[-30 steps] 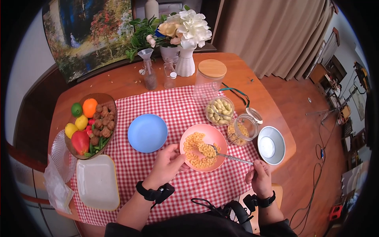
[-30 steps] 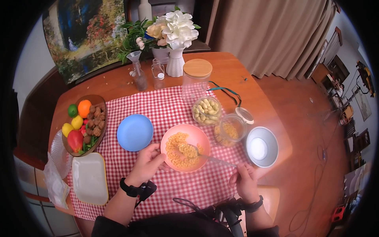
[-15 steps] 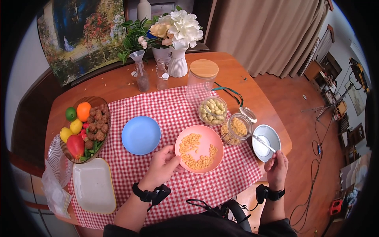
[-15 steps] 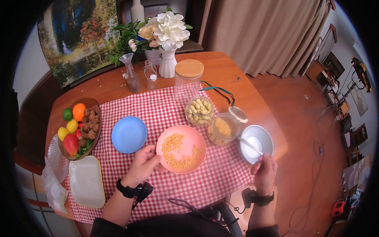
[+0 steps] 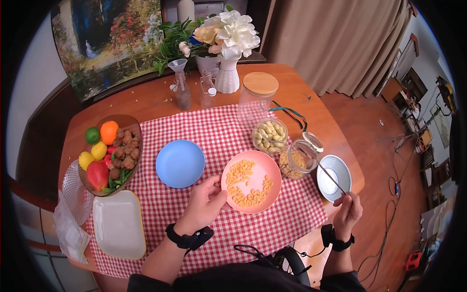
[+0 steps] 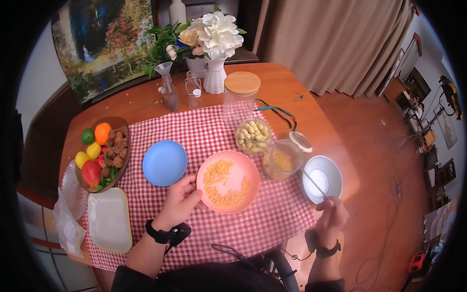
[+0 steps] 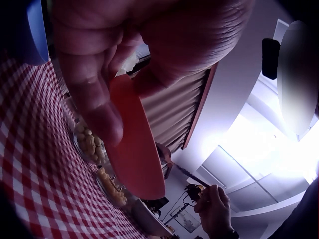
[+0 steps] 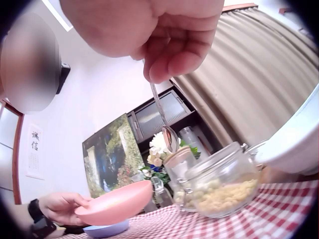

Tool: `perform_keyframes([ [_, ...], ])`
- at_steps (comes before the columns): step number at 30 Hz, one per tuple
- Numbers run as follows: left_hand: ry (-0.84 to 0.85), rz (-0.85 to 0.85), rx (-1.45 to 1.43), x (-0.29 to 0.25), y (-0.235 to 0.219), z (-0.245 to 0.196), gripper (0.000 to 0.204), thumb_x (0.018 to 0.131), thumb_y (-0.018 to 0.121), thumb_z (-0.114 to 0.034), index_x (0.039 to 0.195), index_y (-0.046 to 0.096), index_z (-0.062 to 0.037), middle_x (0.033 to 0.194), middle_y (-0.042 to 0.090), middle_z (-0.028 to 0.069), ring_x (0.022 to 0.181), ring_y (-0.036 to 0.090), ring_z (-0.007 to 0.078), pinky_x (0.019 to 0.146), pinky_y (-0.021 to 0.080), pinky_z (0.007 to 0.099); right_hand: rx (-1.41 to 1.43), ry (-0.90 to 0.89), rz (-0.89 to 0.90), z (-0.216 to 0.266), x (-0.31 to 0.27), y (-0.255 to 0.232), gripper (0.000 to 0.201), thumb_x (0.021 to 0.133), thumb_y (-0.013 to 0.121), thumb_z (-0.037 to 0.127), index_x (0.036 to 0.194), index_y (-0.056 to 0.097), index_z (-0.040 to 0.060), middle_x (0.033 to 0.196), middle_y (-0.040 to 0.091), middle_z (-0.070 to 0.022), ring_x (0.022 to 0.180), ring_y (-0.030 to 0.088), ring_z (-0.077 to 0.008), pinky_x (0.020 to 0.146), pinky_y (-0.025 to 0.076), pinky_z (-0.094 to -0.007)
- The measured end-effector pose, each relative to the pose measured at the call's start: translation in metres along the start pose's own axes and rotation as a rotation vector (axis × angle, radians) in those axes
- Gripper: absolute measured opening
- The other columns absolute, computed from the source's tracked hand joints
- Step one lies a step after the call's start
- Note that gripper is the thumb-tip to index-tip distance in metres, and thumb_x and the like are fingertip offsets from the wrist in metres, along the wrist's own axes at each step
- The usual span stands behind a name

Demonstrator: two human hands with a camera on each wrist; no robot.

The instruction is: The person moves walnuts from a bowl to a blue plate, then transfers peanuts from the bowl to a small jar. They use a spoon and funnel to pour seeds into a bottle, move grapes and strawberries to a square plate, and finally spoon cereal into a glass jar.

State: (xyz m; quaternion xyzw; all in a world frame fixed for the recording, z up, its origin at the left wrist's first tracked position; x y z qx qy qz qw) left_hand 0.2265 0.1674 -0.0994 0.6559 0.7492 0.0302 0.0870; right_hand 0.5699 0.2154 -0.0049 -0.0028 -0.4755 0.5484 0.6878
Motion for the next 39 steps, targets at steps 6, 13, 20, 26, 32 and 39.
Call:
perform_keyframes([
  [6,0.101,0.000,0.116,-0.002,-0.002,-0.007,0.030,0.090,0.050,-0.001,0.119,0.047,0.0077,0.095,0.066,0.0155,0.079,0.066,0.0157,0.069,0.056,0.0263,0.104,-0.179,0.167,0.045,-0.007,0.020,0.014,0.091,0.049,0.009,0.083,0.058,0.0017,0.057,0.059,-0.0068,0.049,0.058,-0.0196,0.049,0.043,-0.0309],
  [13,0.025,0.058,-0.041,-0.008,0.004,-0.012,0.031,0.091,0.049,-0.002,0.121,0.047,0.0076,0.096,0.066,0.0153,0.081,0.066,0.0155,0.069,0.056,0.0264,0.198,-0.170,0.252,0.040,-0.008,0.046,0.018,0.094,0.046,0.007,0.083,0.057,-0.0026,0.056,0.058,-0.0076,0.048,0.056,-0.0137,0.048,0.041,-0.0244],
  [20,-0.008,0.035,0.025,-0.009,-0.006,-0.007,0.032,0.092,0.049,-0.003,0.121,0.047,0.0074,0.094,0.066,0.0157,0.077,0.067,0.0162,0.067,0.056,0.0253,0.281,-0.075,0.345,0.037,-0.004,0.045,0.020,0.094,0.045,0.007,0.079,0.056,-0.0012,0.057,0.059,-0.0067,0.050,0.056,-0.0122,0.049,0.043,-0.0245],
  [26,-0.008,0.010,0.049,-0.008,-0.010,-0.009,0.031,0.091,0.050,-0.005,0.119,0.048,0.0094,0.093,0.066,0.0167,0.072,0.068,0.0170,0.063,0.056,0.0247,0.076,-0.246,0.391,0.068,0.012,0.038,0.005,0.078,0.059,-0.004,0.075,0.057,0.0005,0.056,0.056,-0.0111,0.051,0.058,-0.0266,0.050,0.044,-0.0319],
  [32,-0.082,0.017,0.102,-0.005,-0.016,-0.003,0.028,0.090,0.050,-0.006,0.112,0.052,0.0110,0.089,0.066,0.0164,0.070,0.068,0.0172,0.058,0.056,0.0241,0.135,-0.040,0.617,0.050,0.011,0.051,0.016,0.088,0.051,0.004,0.073,0.055,0.0000,0.051,0.056,-0.0063,0.042,0.054,-0.0145,0.044,0.041,-0.0261],
  [39,-0.148,0.020,0.082,-0.002,-0.021,0.000,0.024,0.091,0.050,-0.007,0.107,0.055,0.0102,0.086,0.066,0.0151,0.069,0.067,0.0164,0.058,0.056,0.0247,0.475,0.452,0.721,0.008,-0.019,0.077,0.027,0.095,0.050,0.016,0.074,0.058,0.0005,0.058,0.055,-0.0003,0.050,0.050,-0.0052,0.047,0.039,-0.0203],
])
Point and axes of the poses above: each hand's wrist, its own x-axis towards the middle knuckle, its own y-axis out of the palm, z = x × y, the point moved 9 cm from there along x, towards the middle knuckle
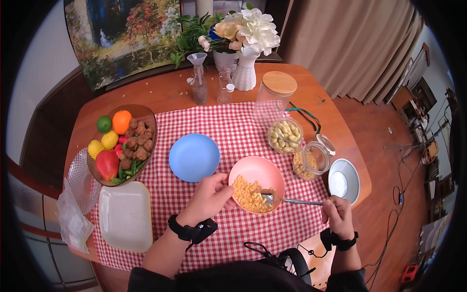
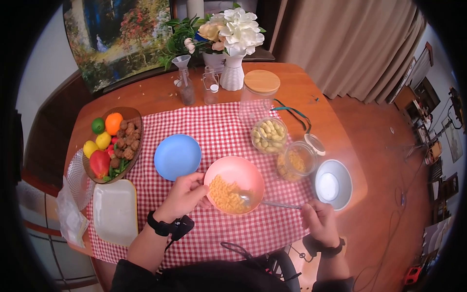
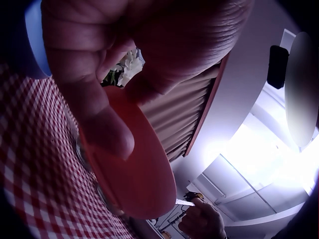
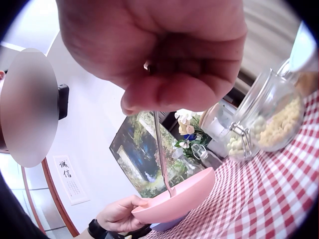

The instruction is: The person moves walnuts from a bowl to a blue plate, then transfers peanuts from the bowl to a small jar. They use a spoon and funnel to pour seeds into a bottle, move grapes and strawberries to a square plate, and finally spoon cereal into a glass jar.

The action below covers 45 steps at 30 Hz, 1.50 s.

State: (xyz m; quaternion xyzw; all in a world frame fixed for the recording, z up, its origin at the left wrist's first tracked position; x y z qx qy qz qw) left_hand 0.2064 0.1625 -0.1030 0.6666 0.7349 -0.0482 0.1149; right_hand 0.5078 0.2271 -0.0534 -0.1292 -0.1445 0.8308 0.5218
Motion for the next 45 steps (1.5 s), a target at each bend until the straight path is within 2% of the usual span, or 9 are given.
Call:
perform_keyframes([
  [8,-0.008,-0.032,-0.015,0.001,0.003,0.005,0.025,0.091,0.051,-0.008,0.108,0.054,0.0103,0.083,0.066,0.0152,0.068,0.068,0.0165,0.060,0.057,0.0253,0.222,0.106,0.001,-0.036,-0.005,0.034,0.024,0.095,0.050,0.015,0.076,0.055,0.0013,0.058,0.055,-0.0027,0.048,0.051,-0.0076,0.046,0.040,-0.0213],
  [13,0.026,-0.065,0.003,0.000,0.004,0.005,0.028,0.091,0.053,-0.008,0.112,0.052,0.0108,0.083,0.066,0.0159,0.068,0.067,0.0163,0.060,0.057,0.0253,0.605,0.229,-0.047,-0.063,-0.006,0.054,0.026,0.094,0.048,0.017,0.074,0.055,0.0024,0.053,0.054,-0.0049,0.045,0.051,-0.0119,0.044,0.042,-0.0244],
  [18,0.037,-0.062,-0.019,0.001,0.004,0.004,0.028,0.091,0.052,-0.007,0.114,0.051,0.0096,0.084,0.067,0.0157,0.069,0.067,0.0161,0.061,0.056,0.0250,0.690,0.271,-0.065,-0.072,-0.004,0.053,0.028,0.095,0.049,0.020,0.073,0.054,0.0033,0.052,0.052,-0.0051,0.043,0.050,-0.0137,0.043,0.042,-0.0255],
  [20,0.048,-0.057,-0.032,0.001,0.004,0.004,0.028,0.092,0.052,-0.007,0.115,0.050,0.0091,0.085,0.067,0.0156,0.069,0.067,0.0160,0.061,0.056,0.0251,0.620,0.183,-0.107,-0.068,0.000,0.042,0.029,0.097,0.045,0.022,0.074,0.050,0.0057,0.047,0.047,-0.0040,0.036,0.040,-0.0126,0.038,0.034,-0.0256],
  [24,0.060,-0.067,-0.069,0.005,0.004,0.009,0.027,0.092,0.050,-0.006,0.115,0.050,0.0083,0.085,0.067,0.0151,0.070,0.067,0.0164,0.061,0.056,0.0258,0.642,0.113,-0.164,-0.058,0.005,0.019,0.028,0.097,0.045,0.022,0.075,0.050,0.0056,0.046,0.045,-0.0029,0.035,0.039,-0.0118,0.037,0.032,-0.0253],
  [27,0.052,-0.058,-0.066,0.007,0.007,0.011,0.027,0.092,0.049,-0.005,0.116,0.049,0.0083,0.086,0.067,0.0152,0.070,0.067,0.0166,0.062,0.056,0.0261,0.663,0.076,-0.199,-0.047,0.005,-0.003,0.029,0.096,0.047,0.021,0.072,0.051,0.0050,0.051,0.047,-0.0036,0.040,0.043,-0.0129,0.040,0.035,-0.0257],
  [36,0.030,-0.046,-0.070,0.008,0.011,0.013,0.029,0.091,0.048,-0.005,0.117,0.048,0.0087,0.086,0.067,0.0150,0.071,0.068,0.0167,0.065,0.057,0.0266,0.626,-0.059,-0.494,-0.048,-0.003,-0.081,0.026,0.096,0.046,0.021,0.074,0.049,0.0077,0.052,0.044,0.0003,0.042,0.039,-0.0086,0.040,0.031,-0.0225],
  [43,0.041,-0.030,-0.066,0.007,0.012,0.014,0.030,0.091,0.049,-0.006,0.118,0.048,0.0084,0.086,0.067,0.0146,0.071,0.068,0.0167,0.064,0.057,0.0268,0.586,-0.055,-0.597,-0.060,-0.004,-0.104,0.027,0.096,0.047,0.021,0.073,0.050,0.0066,0.052,0.043,0.0009,0.042,0.040,-0.0084,0.041,0.032,-0.0224],
  [45,0.049,-0.029,-0.068,0.008,0.012,0.014,0.030,0.092,0.049,-0.006,0.118,0.048,0.0083,0.086,0.067,0.0143,0.071,0.068,0.0166,0.064,0.057,0.0267,0.443,-0.052,-0.605,-0.057,-0.004,-0.105,0.029,0.097,0.045,0.021,0.073,0.051,0.0063,0.052,0.044,0.0005,0.043,0.040,-0.0080,0.041,0.033,-0.0227],
])
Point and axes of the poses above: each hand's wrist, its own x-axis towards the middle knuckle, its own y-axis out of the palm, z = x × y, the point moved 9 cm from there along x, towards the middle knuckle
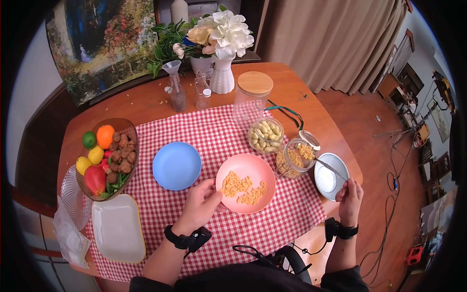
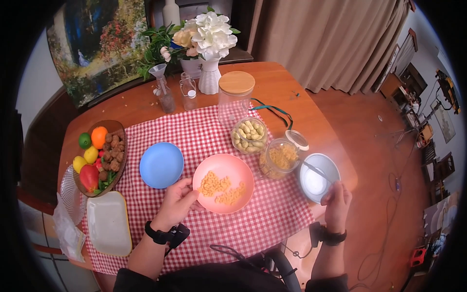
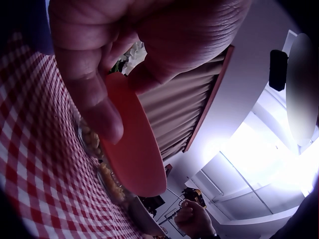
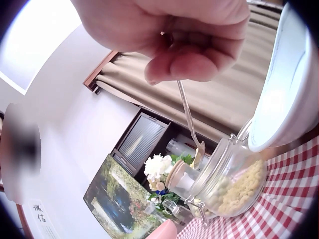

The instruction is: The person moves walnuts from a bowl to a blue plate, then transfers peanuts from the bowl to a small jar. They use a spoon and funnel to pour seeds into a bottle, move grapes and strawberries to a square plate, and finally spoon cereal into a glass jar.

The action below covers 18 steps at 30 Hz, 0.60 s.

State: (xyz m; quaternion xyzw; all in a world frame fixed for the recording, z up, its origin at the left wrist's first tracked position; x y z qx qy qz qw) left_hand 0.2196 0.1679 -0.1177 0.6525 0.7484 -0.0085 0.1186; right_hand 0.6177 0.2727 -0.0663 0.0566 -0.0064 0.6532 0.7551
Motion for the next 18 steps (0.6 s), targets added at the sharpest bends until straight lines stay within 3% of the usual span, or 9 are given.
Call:
perform_keyframes([
  [4,0.010,0.001,-0.024,-0.002,0.000,-0.001,0.031,0.092,0.048,-0.006,0.119,0.048,0.0078,0.086,0.066,0.0140,0.071,0.067,0.0164,0.064,0.057,0.0263,-0.177,-0.111,0.018,0.007,-0.002,0.007,0.030,0.097,0.044,0.018,0.073,0.053,0.0039,0.053,0.049,-0.0013,0.044,0.044,-0.0089,0.043,0.035,-0.0235],
  [6,0.013,-0.001,-0.029,-0.002,-0.001,-0.001,0.031,0.092,0.049,-0.006,0.119,0.048,0.0077,0.087,0.067,0.0140,0.071,0.067,0.0163,0.064,0.057,0.0262,-0.571,-0.339,0.035,0.034,-0.013,0.023,0.026,0.096,0.046,0.013,0.076,0.056,0.0005,0.054,0.053,-0.0039,0.047,0.050,-0.0104,0.045,0.038,-0.0245],
  [7,0.017,0.002,-0.037,-0.002,-0.001,-0.002,0.031,0.092,0.049,-0.006,0.120,0.048,0.0076,0.087,0.067,0.0141,0.071,0.067,0.0162,0.064,0.057,0.0260,-0.568,-0.338,0.038,0.036,-0.017,0.027,0.026,0.096,0.046,0.013,0.076,0.056,0.0005,0.054,0.053,-0.0039,0.047,0.050,-0.0104,0.045,0.038,-0.0245],
  [9,0.020,0.002,-0.032,-0.003,-0.001,-0.004,0.031,0.092,0.049,-0.006,0.119,0.048,0.0076,0.087,0.067,0.0142,0.071,0.067,0.0161,0.064,0.056,0.0259,-0.688,-0.500,-0.014,0.053,-0.031,0.035,0.020,0.093,0.047,0.008,0.078,0.058,-0.0014,0.054,0.055,-0.0057,0.049,0.054,-0.0122,0.048,0.040,-0.0255],
  [14,0.007,0.041,0.022,-0.005,0.001,-0.009,0.031,0.092,0.050,-0.007,0.119,0.049,0.0072,0.089,0.067,0.0145,0.071,0.067,0.0158,0.065,0.056,0.0258,-0.682,-0.563,0.010,0.070,-0.054,0.041,0.017,0.091,0.047,0.004,0.079,0.058,-0.0009,0.056,0.058,-0.0076,0.050,0.056,-0.0151,0.050,0.042,-0.0264],
  [18,-0.006,0.078,0.036,-0.008,0.007,-0.012,0.031,0.092,0.050,-0.007,0.119,0.050,0.0066,0.091,0.067,0.0139,0.073,0.067,0.0154,0.065,0.056,0.0259,-0.552,-0.498,0.292,0.059,-0.068,0.084,0.016,0.088,0.047,0.001,0.078,0.058,-0.0003,0.058,0.059,-0.0069,0.050,0.057,-0.0149,0.051,0.044,-0.0260],
])
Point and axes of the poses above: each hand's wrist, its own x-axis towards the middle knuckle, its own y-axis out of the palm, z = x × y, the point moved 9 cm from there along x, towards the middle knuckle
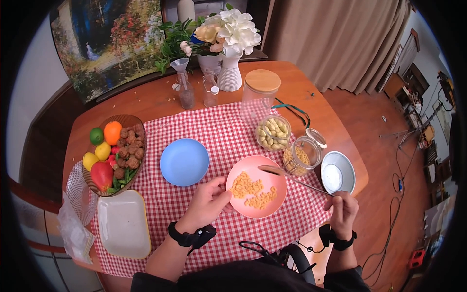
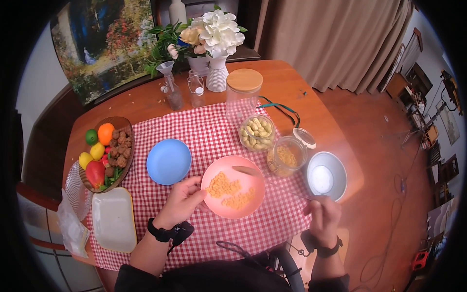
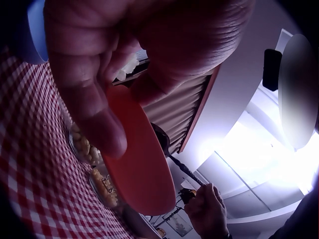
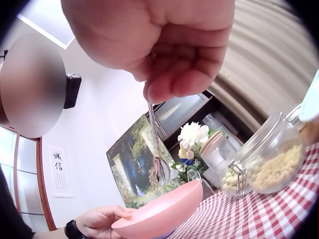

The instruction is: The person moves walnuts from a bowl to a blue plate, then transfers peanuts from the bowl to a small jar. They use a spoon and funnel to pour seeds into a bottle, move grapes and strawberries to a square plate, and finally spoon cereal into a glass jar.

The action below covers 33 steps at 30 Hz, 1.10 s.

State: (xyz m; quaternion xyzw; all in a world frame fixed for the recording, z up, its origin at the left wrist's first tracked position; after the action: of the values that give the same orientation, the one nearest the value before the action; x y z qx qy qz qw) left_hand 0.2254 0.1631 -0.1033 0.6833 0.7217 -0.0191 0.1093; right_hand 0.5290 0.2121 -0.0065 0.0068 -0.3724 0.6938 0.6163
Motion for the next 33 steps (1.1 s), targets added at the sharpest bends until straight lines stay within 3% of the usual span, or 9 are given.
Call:
perform_keyframes([
  [10,0.057,0.008,-0.029,-0.013,-0.003,-0.014,0.030,0.092,0.050,-0.007,0.120,0.050,0.0063,0.093,0.066,0.0135,0.073,0.066,0.0147,0.063,0.056,0.0252,0.138,-0.026,0.219,-0.011,-0.001,0.042,0.020,0.096,0.046,0.010,0.082,0.056,-0.0019,0.059,0.058,-0.0056,0.051,0.054,-0.0110,0.050,0.043,-0.0239],
  [16,0.063,-0.064,-0.011,-0.012,-0.010,-0.011,0.031,0.091,0.052,-0.006,0.118,0.049,0.0079,0.085,0.067,0.0134,0.068,0.066,0.0142,0.060,0.055,0.0237,-0.034,-0.065,0.132,0.015,0.001,0.022,0.021,0.094,0.047,0.010,0.079,0.056,-0.0009,0.058,0.059,-0.0056,0.051,0.056,-0.0121,0.050,0.042,-0.0253],
  [17,0.062,-0.061,-0.011,-0.012,-0.010,-0.010,0.031,0.091,0.052,-0.006,0.118,0.049,0.0079,0.085,0.067,0.0134,0.068,0.066,0.0142,0.060,0.055,0.0237,-0.105,-0.036,0.116,0.023,0.004,0.019,0.008,0.082,0.053,-0.003,0.075,0.057,-0.0012,0.058,0.058,-0.0103,0.052,0.058,-0.0218,0.052,0.046,-0.0303],
  [20,0.065,-0.083,0.010,-0.011,-0.011,-0.009,0.028,0.092,0.049,-0.005,0.117,0.049,0.0070,0.088,0.066,0.0141,0.072,0.067,0.0164,0.062,0.057,0.0262,-0.235,-0.174,0.148,0.042,0.002,0.020,0.005,0.078,0.057,-0.004,0.075,0.058,-0.0003,0.056,0.055,-0.0109,0.051,0.056,-0.0258,0.051,0.043,-0.0336],
  [21,0.064,-0.087,0.022,-0.011,-0.011,-0.009,0.028,0.092,0.049,-0.005,0.117,0.049,0.0069,0.088,0.066,0.0142,0.071,0.067,0.0166,0.062,0.057,0.0264,-0.343,-0.293,0.177,0.050,0.001,0.024,0.010,0.081,0.057,-0.001,0.071,0.054,0.0015,0.052,0.056,-0.0060,0.047,0.057,-0.0200,0.048,0.042,-0.0291],
  [25,0.071,-0.106,0.063,-0.009,-0.013,-0.010,0.031,0.090,0.053,-0.006,0.116,0.050,0.0097,0.083,0.067,0.0150,0.068,0.068,0.0151,0.058,0.055,0.0229,-0.314,-0.271,0.244,0.049,0.000,0.024,0.013,0.083,0.056,0.001,0.070,0.054,0.0013,0.050,0.055,-0.0057,0.043,0.055,-0.0176,0.045,0.041,-0.0276],
  [28,0.034,-0.107,0.087,-0.009,-0.013,-0.008,0.030,0.090,0.053,-0.006,0.115,0.051,0.0100,0.082,0.067,0.0150,0.067,0.068,0.0147,0.059,0.055,0.0223,-0.163,-0.071,0.285,0.034,0.006,0.023,0.020,0.087,0.053,0.004,0.067,0.053,0.0008,0.047,0.052,-0.0037,0.039,0.051,-0.0123,0.041,0.038,-0.0247],
  [30,0.029,-0.103,0.089,-0.008,-0.014,-0.008,0.030,0.090,0.053,-0.007,0.115,0.051,0.0100,0.082,0.067,0.0150,0.067,0.067,0.0147,0.059,0.055,0.0225,0.027,0.258,0.271,0.011,0.006,0.024,0.023,0.087,0.055,0.008,0.067,0.057,-0.0021,0.049,0.052,-0.0059,0.043,0.050,-0.0119,0.043,0.037,-0.0274],
  [33,0.021,-0.104,0.092,-0.007,-0.016,-0.008,0.030,0.090,0.053,-0.007,0.114,0.051,0.0101,0.083,0.067,0.0153,0.067,0.067,0.0151,0.059,0.055,0.0231,0.117,0.342,0.242,-0.009,0.002,0.030,0.027,0.090,0.054,0.012,0.067,0.057,-0.0011,0.050,0.054,-0.0025,0.044,0.049,-0.0067,0.042,0.036,-0.0227],
])
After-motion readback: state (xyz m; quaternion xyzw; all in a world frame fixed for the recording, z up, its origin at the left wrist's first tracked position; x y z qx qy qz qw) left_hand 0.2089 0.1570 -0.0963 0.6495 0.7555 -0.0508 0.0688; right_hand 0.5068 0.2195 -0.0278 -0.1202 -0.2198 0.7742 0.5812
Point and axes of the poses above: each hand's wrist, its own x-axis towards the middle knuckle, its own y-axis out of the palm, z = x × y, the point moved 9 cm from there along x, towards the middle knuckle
